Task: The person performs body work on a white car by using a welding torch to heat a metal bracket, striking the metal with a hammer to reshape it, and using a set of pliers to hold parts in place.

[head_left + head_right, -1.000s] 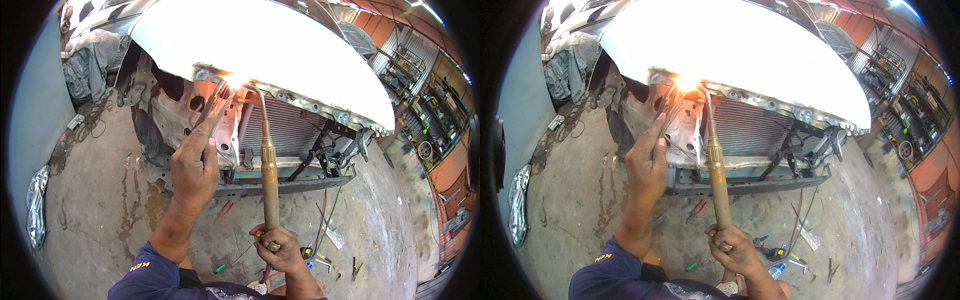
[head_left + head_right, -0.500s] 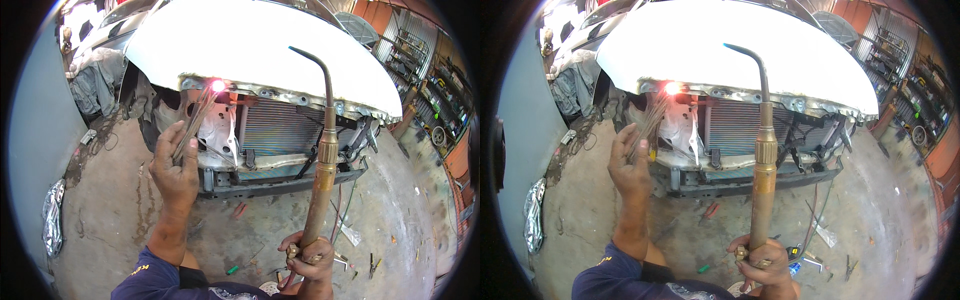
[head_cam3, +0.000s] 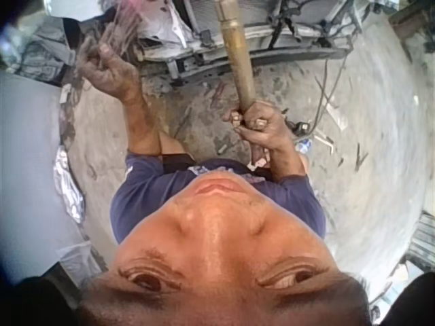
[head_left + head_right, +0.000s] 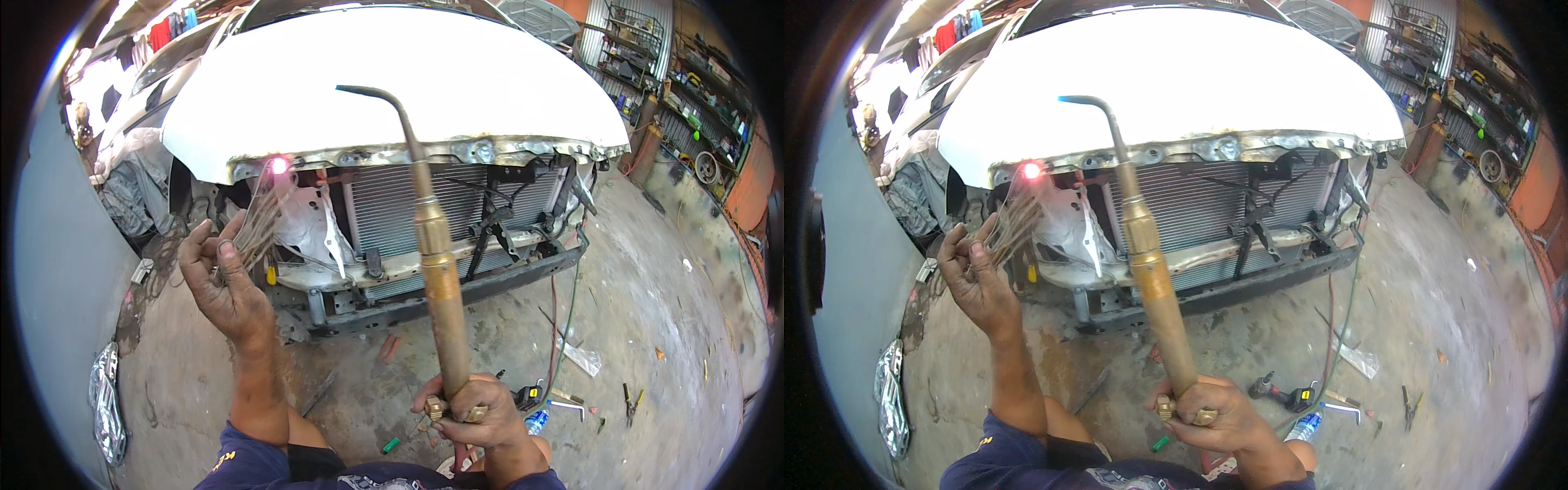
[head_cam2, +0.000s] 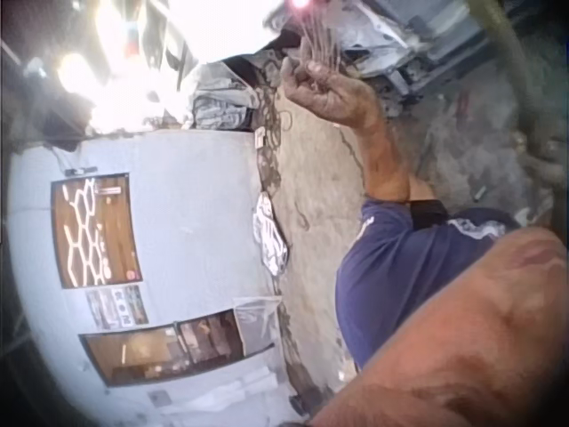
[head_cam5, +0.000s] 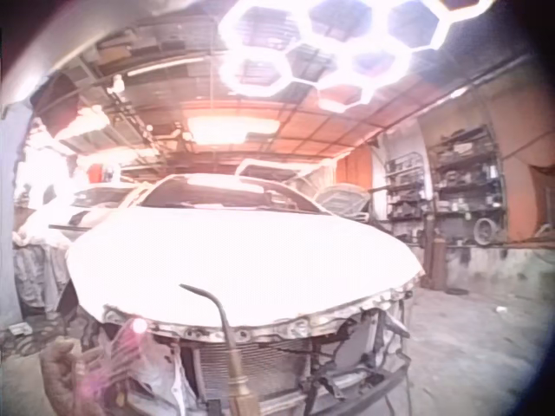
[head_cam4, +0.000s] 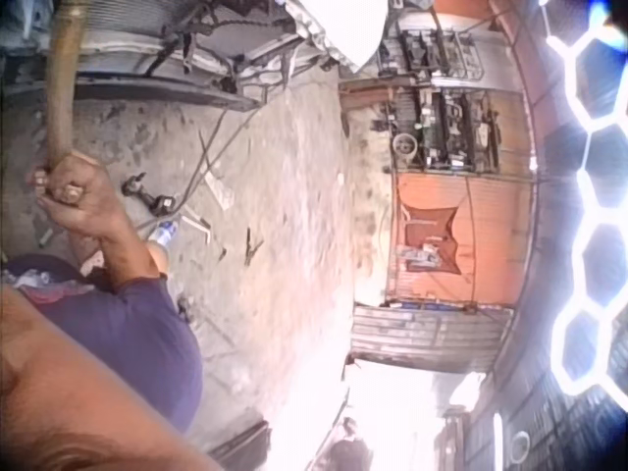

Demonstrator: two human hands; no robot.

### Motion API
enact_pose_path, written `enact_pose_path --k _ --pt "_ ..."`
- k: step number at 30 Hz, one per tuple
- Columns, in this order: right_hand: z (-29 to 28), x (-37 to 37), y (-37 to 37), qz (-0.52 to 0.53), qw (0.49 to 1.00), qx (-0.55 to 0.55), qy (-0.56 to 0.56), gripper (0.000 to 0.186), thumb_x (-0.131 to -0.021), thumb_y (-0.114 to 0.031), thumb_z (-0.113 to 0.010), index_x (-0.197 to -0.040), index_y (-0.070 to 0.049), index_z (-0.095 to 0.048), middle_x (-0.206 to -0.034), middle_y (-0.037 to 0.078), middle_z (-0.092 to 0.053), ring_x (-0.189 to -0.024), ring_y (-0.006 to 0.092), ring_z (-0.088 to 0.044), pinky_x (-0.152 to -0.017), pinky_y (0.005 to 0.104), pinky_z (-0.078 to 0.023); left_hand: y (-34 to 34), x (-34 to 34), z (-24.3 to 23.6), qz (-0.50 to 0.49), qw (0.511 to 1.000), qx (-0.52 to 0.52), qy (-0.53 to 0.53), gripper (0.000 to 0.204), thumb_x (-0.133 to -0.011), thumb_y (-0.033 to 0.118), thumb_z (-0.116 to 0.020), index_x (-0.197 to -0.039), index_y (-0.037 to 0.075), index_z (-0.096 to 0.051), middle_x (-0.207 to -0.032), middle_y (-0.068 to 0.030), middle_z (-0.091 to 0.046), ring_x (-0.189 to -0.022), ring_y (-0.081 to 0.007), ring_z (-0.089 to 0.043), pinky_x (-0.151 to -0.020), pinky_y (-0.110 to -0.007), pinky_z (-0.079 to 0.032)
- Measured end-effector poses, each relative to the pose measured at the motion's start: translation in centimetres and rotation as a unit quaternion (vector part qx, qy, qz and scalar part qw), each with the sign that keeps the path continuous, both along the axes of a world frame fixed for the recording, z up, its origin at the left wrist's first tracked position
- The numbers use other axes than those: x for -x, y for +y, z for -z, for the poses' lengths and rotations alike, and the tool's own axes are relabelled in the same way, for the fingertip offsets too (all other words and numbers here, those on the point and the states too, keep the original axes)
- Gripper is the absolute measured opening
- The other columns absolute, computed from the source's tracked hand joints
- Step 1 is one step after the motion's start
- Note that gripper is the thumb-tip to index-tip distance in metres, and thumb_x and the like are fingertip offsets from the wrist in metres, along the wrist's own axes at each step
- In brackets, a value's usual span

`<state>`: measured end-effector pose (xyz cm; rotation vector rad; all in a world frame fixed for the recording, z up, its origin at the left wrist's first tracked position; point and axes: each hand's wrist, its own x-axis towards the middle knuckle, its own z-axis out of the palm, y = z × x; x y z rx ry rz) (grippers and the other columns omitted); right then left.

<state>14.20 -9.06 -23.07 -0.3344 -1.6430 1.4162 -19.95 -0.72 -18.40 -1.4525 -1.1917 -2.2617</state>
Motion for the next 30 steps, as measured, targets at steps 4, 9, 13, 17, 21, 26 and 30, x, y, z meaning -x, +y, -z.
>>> enact_pose_path --k 4,9,13,17,21,26,30 --pt "0.1 0.0 0.1 -0.002 1.0 0.011 -0.024 0.028 -0.089 0.006 -0.081 -0.085 -0.008 -0.057 -0.12 0.022 -0.073 -0.106 0.0279 -0.077 -0.077 0.0366 -0.059 -1.5 -1.4 -1.0 -0.024 0.997 0.075 -0.001 0.045 -0.112 0.009 -0.054 -0.156 0.002 -0.048 -0.126 -0.0161 -0.068 -0.102 -0.0195 -0.07 -0.089 -0.031 -0.061" --pt "0.6 0.5 0.7 0.013 0.999 -0.03 -0.038 0.032 -0.085 0.013 -0.08 -0.086 -0.01 -0.057 -0.115 0.036 -0.072 -0.091 0.0284 -0.08 -0.063 0.0325 -0.06 -5.6 -0.1 1.2 0.159 0.932 0.323 0.047 0.055 -0.112 0.012 -0.054 -0.166 0.008 -0.044 -0.1 -0.0078 -0.066 -0.077 -0.0134 -0.066 -0.07 -0.03 -0.062" --pt "0.9 1.1 0.4 0.046 0.997 -0.035 -0.058 0.029 -0.086 0.009 -0.08 -0.088 -0.008 -0.058 -0.111 0.024 -0.074 -0.103 0.0294 -0.079 -0.071 0.0347 -0.06 -6.6 0.0 0.2 0.192 0.888 0.415 0.047 0.063 -0.111 0.01 -0.058 -0.171 0.009 -0.039 -0.074 -0.0072 -0.066 -0.063 -0.0135 -0.066 -0.064 -0.031 -0.058" --pt "1.6 1.6 0.2 0.069 0.993 -0.024 -0.093 0.029 -0.086 0.007 -0.082 -0.088 -0.007 -0.058 -0.108 0.02 -0.075 -0.109 0.0301 -0.079 -0.075 0.0373 -0.061 -5.8 -0.4 -0.4 0.099 0.924 0.37 -0.002 0.045 -0.111 0.017 -0.061 -0.155 0.007 -0.062 -0.075 -0.0042 -0.068 -0.067 -0.0123 -0.067 -0.069 -0.033 -0.057" --pt "1.3 3.3 0.4 0.082 0.986 -0.069 -0.129 0.029 -0.085 0.007 -0.082 -0.088 -0.007 -0.058 -0.106 0.019 -0.076 -0.104 0.0286 -0.079 -0.074 0.0356 -0.06 -4.7 1.6 1.2 -0.037 0.949 0.291 0.115 0.037 -0.11 0.016 -0.063 -0.145 0.005 -0.07 -0.081 -0.006 -0.074 -0.075 -0.014 -0.069 -0.091 -0.04 -0.056" --pt "1.4 4.4 0.3 0.092 0.98 -0.057 -0.168 0.029 -0.084 0.01 -0.079 -0.09 -0.008 -0.057 -0.108 0.024 -0.076 -0.083 0.0174 -0.073 -0.065 0.0299 -0.058 -4.5 1.6 0.9 0.04 0.958 0.282 0.029 0.039 -0.111 0.02 -0.061 -0.144 0.002 -0.071 -0.086 -0.0047 -0.073 -0.078 -0.0117 -0.066 -0.079 -0.03 -0.053" --pt "2.1 5.0 0.8 0.096 0.977 -0.056 -0.182 0.029 -0.084 0.012 -0.077 -0.091 -0.008 -0.057 -0.108 0.026 -0.076 -0.076 0.0129 -0.071 -0.061 0.0286 -0.057 -4.2 1.4 1.4 0.102 0.955 0.278 -0.033 0.041 -0.11 0.021 -0.061 -0.145 0.002 -0.071 -0.088 -0.0055 -0.072 -0.076 -0.0105 -0.065 -0.073 -0.028 -0.053"
